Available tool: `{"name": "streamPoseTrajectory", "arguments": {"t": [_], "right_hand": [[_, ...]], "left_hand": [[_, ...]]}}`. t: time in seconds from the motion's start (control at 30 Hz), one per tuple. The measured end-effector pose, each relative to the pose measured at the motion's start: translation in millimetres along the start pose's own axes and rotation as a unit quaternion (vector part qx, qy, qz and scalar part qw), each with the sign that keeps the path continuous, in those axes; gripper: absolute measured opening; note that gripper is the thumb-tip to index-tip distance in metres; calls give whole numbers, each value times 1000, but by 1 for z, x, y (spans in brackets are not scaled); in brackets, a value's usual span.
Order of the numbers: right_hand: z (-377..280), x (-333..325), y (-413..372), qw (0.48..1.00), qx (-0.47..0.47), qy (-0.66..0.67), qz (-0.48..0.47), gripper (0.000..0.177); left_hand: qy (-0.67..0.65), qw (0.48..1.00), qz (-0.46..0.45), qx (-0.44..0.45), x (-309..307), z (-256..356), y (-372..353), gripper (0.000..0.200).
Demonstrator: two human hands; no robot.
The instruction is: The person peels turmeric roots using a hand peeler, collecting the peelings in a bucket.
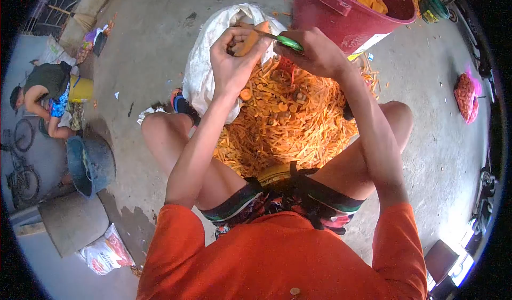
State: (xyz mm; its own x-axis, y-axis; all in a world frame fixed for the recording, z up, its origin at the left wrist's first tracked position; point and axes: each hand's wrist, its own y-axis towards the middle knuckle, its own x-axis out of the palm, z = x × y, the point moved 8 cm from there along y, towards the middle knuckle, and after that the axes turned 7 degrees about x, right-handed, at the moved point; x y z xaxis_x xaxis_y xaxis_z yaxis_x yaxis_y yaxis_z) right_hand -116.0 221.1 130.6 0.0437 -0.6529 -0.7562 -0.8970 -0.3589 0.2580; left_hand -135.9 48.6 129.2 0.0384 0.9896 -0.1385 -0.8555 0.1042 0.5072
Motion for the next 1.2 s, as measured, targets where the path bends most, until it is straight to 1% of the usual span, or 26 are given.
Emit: {"name": "streamPoseTrajectory", "arguments": {"t": [0.03, 0.07, 0.13, 0.17, 0.2, 0.23, 0.27, 0.3, 0.37, 0.4, 0.43, 0.47, 0.5, 0.53, 0.63, 0.67, 0.73, 0.8, 0.87, 0.9, 0.93, 1.0, 1.07, 1.13, 1.17, 1.2], "right_hand": [[-2, 0, 1, 999, -34, -18, 26, 22], [3, 4, 2, 999, -33, -17, 26, 22], [24, 11, 7, 998, 21, -58, 13, 24], [60, 24, 12, 984, 92, -142, -55, 25], [99, 36, 8, 954, 161, -223, -123, 26], [103, 24, 6, 978, 123, -163, -45, 32], [92, 14, 10, 979, 118, -163, -41, 32], [74, -4, 6, 981, 132, -139, -15, 34], [58, -19, 10, 983, 136, -120, 7, 36], [49, -18, 11, 996, 93, 2, 9, 31], [40, -18, 9, 991, 52, 125, 12, 27], [31, -21, 4, 969, 12, 245, 18, 24], [19, -19, 3, 948, 0, 317, 13, 24], [9, -18, 2, 949, 3, 315, 14, 24], [-28, -8, 0, 957, -46, 285, -4, 28], [-28, -4, 2, 957, -46, 286, -4, 28], [-32, -6, -1, 974, -87, 204, 40, 24], [-13, -5, 5, 973, -80, 214, 44, 23], [21, -13, 12, 967, -32, 244, 66, 22], [40, -24, 16, 964, 22, 244, 99, 21], [49, -36, 16, 979, 38, 148, 133, 20], [29, -30, 12, 955, -37, 287, 69, 24], [-15, -7, 5, 984, -112, 133, 35, 25], [-10, -2, 3, 976, -142, 151, 59, 25], [13, -4, 9, 971, -88, 210, 67, 24], [36, -11, 12, 961, -32, 265, 76, 24]], "left_hand": [[2, 1000, -8, 24, -3, 2, 1, 29], [2, 1000, -9, 23, -7, -1, 1, 29], [-30, 996, -38, 76, -11, 2, 2, 31], [-63, 995, -57, 42, -16, -1, -1, 31], [-104, 992, -63, 41, -16, 6, -2, 35], [-176, 982, -65, 22, -17, -8, -2, 35], [-246, 967, -64, 5, -20, -21, -1, 35], [-243, 968, -60, 3, -21, -15, -2, 35], [-368, 910, 4, -190, -9, -24, -6, 36], [-368, 910, 8, -192, -12, -31, -7, 36], [-396, 880, -1, -260, -6, -48, -14, 36], [-423, 844, -12, -329, 1, -61, -22, 36], [-405, 833, -22, -375, 4, -64, -30, 38], [-407, 832, -24, -376, 7, -64, -29, 38], [-458, 779, -3, -429, 21, -64, -40, 35], [-458, 778, -2, -429, 22, -62, -41, 35], [-441, 776, -25, -449, 29, -56, -47, 34], [-457, 773, -15, -440, 31, -58, -49, 33], [-365, 815, -71, -445, 20, -83, -51, 35], [-349, 807, -80, -470, 17, -73, -52, 37], [-349, 807, -81, -469, 15, -72, -54, 37], [-372, 802, -67, -463, 13, -80, -55, 39], [-398, 799, -78, -445, 20, -84, -50, 41], [-389, 815, -54, -426, 20, -69, -50, 41], [-337, 831, -84, -434, 13, -84, -57, 38], [-330, 828, -87, -445, 8, -82, -67, 38]]}}
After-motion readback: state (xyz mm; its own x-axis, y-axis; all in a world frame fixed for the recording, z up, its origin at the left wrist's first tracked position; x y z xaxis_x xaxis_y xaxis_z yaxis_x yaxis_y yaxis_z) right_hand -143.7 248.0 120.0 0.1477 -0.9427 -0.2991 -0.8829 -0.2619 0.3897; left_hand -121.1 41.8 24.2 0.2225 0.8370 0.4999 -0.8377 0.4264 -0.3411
